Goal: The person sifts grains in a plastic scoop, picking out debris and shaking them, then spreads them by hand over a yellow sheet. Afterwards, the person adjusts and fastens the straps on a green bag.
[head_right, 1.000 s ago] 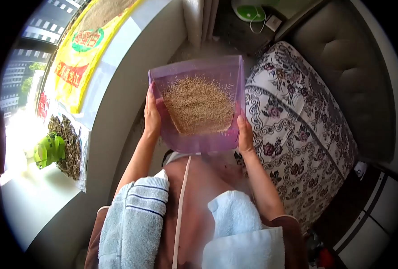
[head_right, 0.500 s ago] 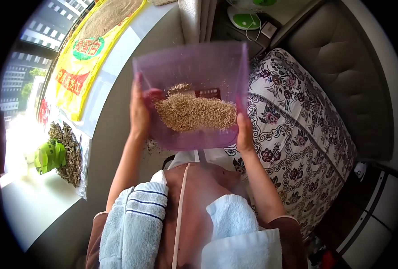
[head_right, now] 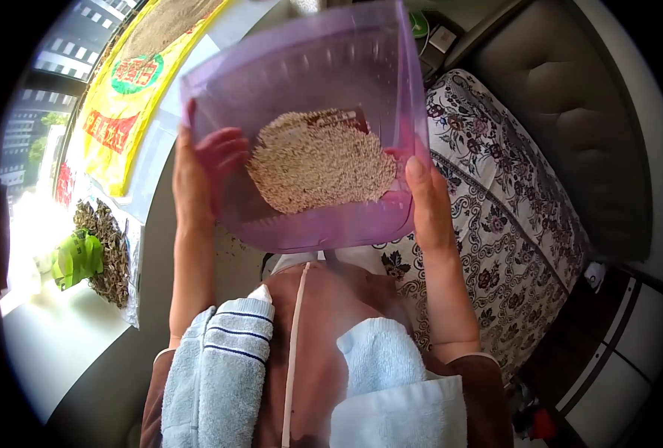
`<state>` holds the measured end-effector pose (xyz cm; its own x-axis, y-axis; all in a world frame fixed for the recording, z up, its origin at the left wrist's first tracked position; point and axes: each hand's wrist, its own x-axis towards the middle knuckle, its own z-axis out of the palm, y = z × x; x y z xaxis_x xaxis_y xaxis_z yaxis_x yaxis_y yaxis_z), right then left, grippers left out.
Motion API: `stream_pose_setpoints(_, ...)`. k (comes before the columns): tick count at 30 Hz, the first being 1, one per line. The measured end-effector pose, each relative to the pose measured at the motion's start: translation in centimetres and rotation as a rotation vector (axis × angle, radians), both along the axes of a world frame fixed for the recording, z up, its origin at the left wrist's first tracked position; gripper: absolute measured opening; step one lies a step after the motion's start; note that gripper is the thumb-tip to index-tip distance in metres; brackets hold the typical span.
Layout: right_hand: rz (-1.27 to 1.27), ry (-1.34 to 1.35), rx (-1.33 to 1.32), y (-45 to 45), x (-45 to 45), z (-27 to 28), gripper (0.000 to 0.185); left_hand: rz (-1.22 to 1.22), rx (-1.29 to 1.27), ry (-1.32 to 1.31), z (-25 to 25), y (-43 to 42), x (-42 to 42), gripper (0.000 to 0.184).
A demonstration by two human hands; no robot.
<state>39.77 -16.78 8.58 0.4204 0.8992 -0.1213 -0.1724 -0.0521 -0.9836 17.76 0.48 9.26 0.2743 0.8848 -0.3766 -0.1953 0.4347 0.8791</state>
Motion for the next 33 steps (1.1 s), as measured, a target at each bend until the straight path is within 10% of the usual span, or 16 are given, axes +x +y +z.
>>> stream_pose_setpoints(4,-0.084,-0.058,0.007,-1.1,0.5,-10.6,0.067,-0.103,0.399,0.238,-6.7,-0.2,-0.2,0.053)
stream_pose_setpoints(7,-0.083,0.223,-0.135,-3.2,-1.0,-14.3,0.067,-0.105,0.167,0.175,-16.4,-2.1,-1.1,0.057)
stream_pose_setpoints(14,-0.019,0.268,-0.280,-2.4,0.5,-11.7,0.075,-0.127,-0.056,0.195,-15.0,-1.1,-0.6,0.053)
stream_pose_setpoints(20,0.045,-0.108,-0.080,-0.3,0.0,2.4,0.073,0.003,0.022,0.038,0.5,-0.2,0.0,0.057)
stream_pose_setpoints(27,-0.064,0.161,-0.157,-3.2,-0.9,-15.0,0.069,-0.102,0.212,0.231,-18.3,-1.0,-1.1,0.052)
stream_pose_setpoints(29,-0.102,0.549,-0.113,-4.4,-0.6,-15.7,0.069,-0.056,0.051,0.180,-15.9,-3.0,-0.1,0.052)
stream_pose_setpoints(33,-0.035,0.239,-0.275,-2.1,0.4,-12.3,0.067,-0.093,-0.083,0.153,-15.2,-0.9,0.1,0.056)
